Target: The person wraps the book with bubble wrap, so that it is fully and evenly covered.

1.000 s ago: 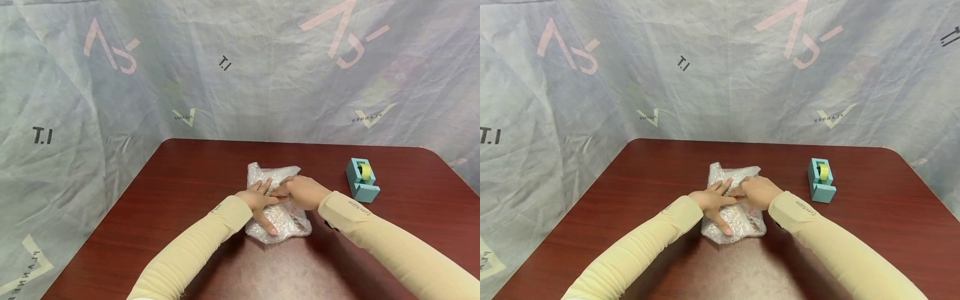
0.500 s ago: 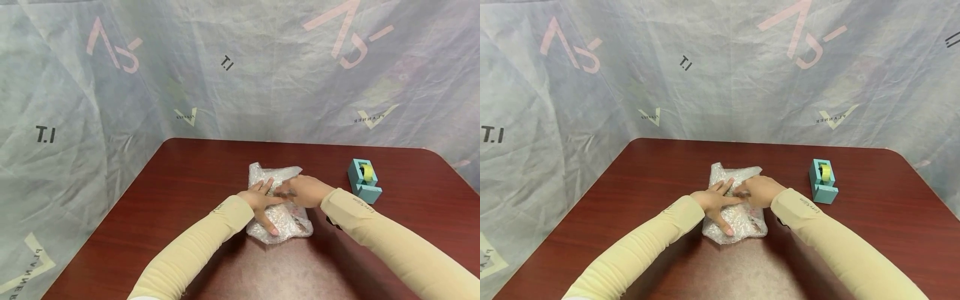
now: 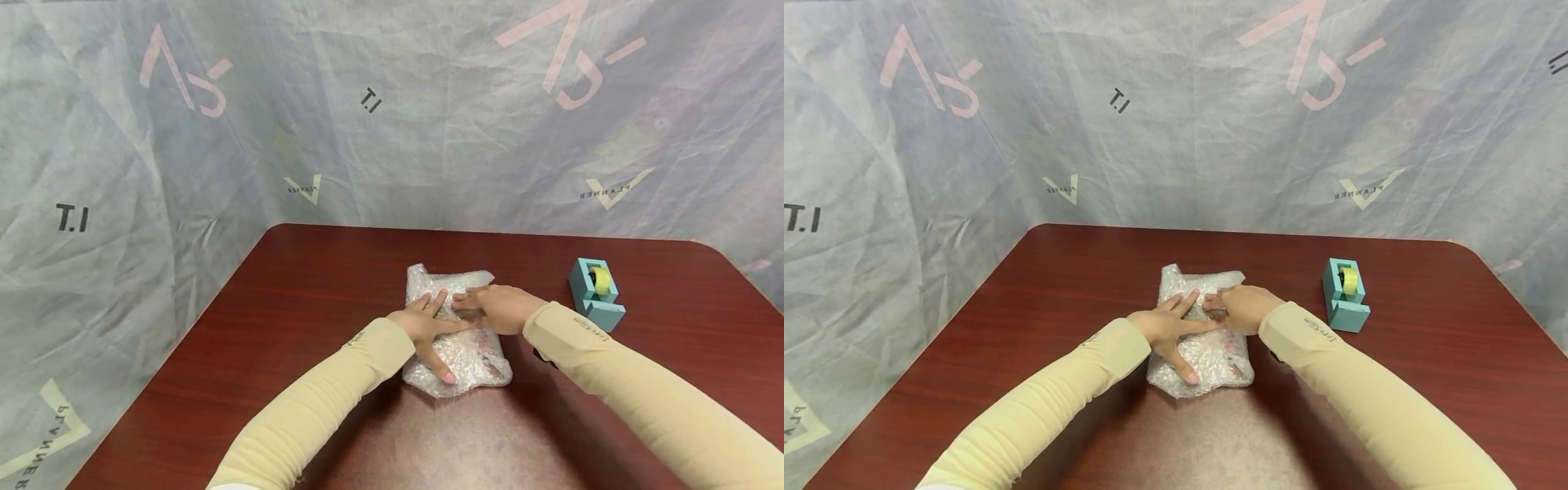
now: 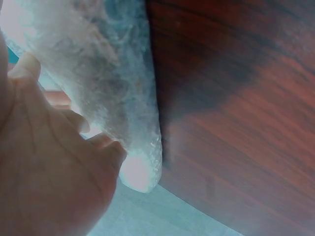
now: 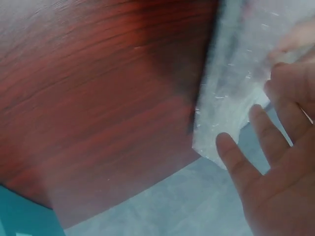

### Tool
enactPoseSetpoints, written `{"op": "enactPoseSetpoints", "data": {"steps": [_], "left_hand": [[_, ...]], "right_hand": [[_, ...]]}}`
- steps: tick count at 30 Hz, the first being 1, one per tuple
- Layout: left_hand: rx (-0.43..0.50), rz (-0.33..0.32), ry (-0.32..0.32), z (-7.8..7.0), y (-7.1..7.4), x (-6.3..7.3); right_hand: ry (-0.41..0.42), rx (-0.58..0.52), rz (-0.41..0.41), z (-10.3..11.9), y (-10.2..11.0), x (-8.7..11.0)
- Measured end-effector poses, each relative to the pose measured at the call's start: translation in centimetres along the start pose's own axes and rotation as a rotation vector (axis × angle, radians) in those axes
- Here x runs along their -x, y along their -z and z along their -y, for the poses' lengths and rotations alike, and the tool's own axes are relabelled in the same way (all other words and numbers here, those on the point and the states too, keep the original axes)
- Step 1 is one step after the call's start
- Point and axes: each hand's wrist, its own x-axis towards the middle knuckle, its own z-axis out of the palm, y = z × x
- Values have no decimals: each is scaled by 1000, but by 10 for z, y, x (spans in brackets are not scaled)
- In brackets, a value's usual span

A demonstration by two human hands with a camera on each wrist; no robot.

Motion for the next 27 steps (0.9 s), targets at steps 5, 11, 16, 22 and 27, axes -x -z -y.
{"op": "enactPoseSetpoints", "data": {"steps": [5, 11, 16, 22, 27], "left_hand": [[-4, 7, 4, -1, 1, 0], [-28, 7, -27, 0, 4, -1], [-36, 9, -27, 1, 5, -1], [-24, 6, -25, 3, 3, 0], [-33, -4, -39, 2, 1, 0]], "right_hand": [[5, 18, -44, -1, -3, 0], [48, 213, -98, 2, -8, -3], [57, 295, -90, 7, -5, -6], [58, 216, -74, 10, -6, -4], [1, 41, 0, 10, -7, 3]]}}
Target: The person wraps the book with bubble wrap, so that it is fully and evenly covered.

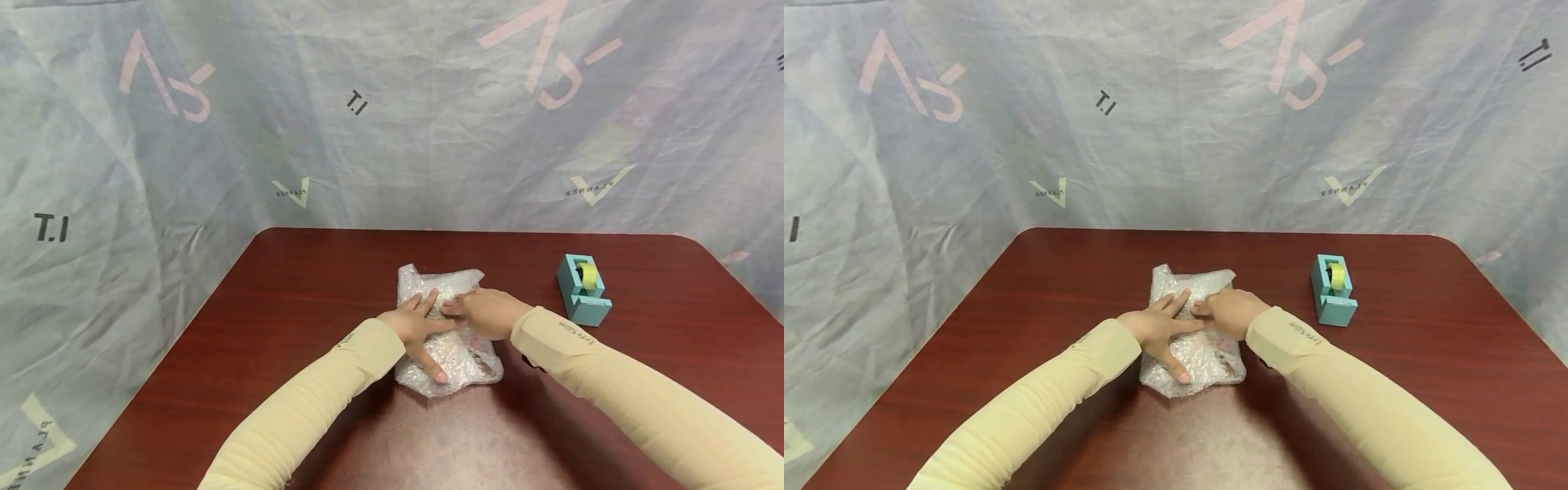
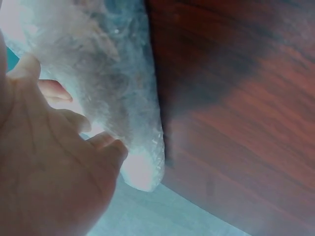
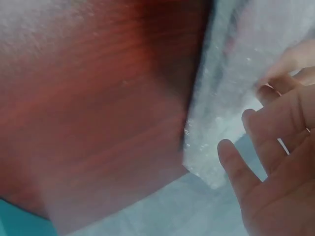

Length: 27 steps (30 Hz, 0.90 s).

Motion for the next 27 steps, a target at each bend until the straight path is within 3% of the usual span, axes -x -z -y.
{"op": "enactPoseSetpoints", "data": {"steps": [4, 8, 18, 23, 27], "left_hand": [[-17, 3, 5, 0, -1, 0], [-46, 11, 2, -1, -1, -1], [-76, 5, -18, -2, -1, -1], [-69, -6, -29, -1, -1, -1], [-46, -11, -36, 3, -3, -1]], "right_hand": [[9, -61, 0, -2, 0, 5], [80, -44, -48, -5, -3, 7], [87, -7, -63, -2, -2, 8], [92, 126, -37, 6, 6, 4], [38, 61, 18, 11, 10, -1]]}}
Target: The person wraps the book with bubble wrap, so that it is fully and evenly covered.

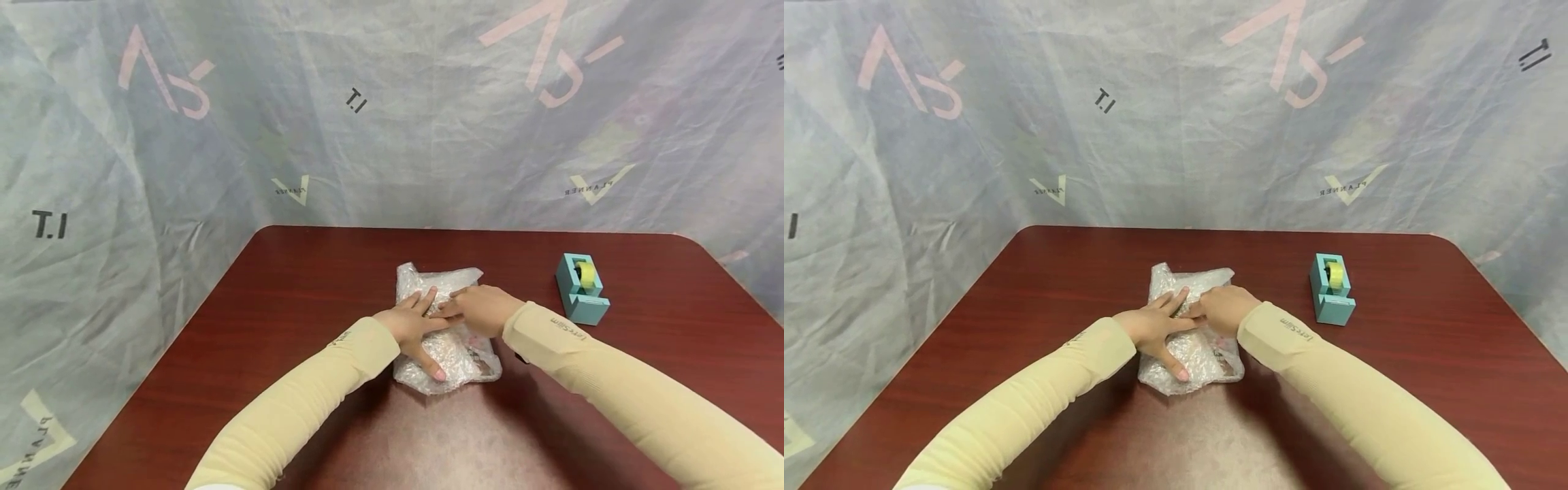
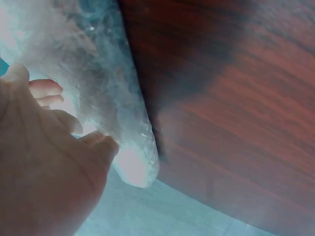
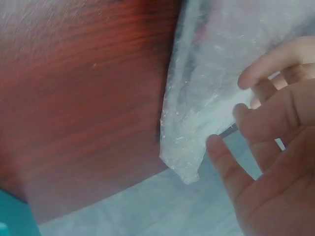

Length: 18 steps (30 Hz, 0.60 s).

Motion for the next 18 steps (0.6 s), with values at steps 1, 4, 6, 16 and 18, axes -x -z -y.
{"op": "enactPoseSetpoints", "data": {"steps": [1, 4, 6, 16, 18], "left_hand": [[8, -2, -4, 1, -1, 0], [16, -15, -9, 5, -3, -1], [11, -24, -19, 7, -3, -1], [18, -61, -45, 13, -4, -1], [36, -66, -63, 14, -3, 0]], "right_hand": [[-18, -41, 19, 0, 1, -1], [-34, -170, 45, -4, 0, -1], [-21, -234, 29, -7, -1, 0], [41, -274, -146, -16, -10, 3], [41, -253, -173, -17, -10, 3]]}}
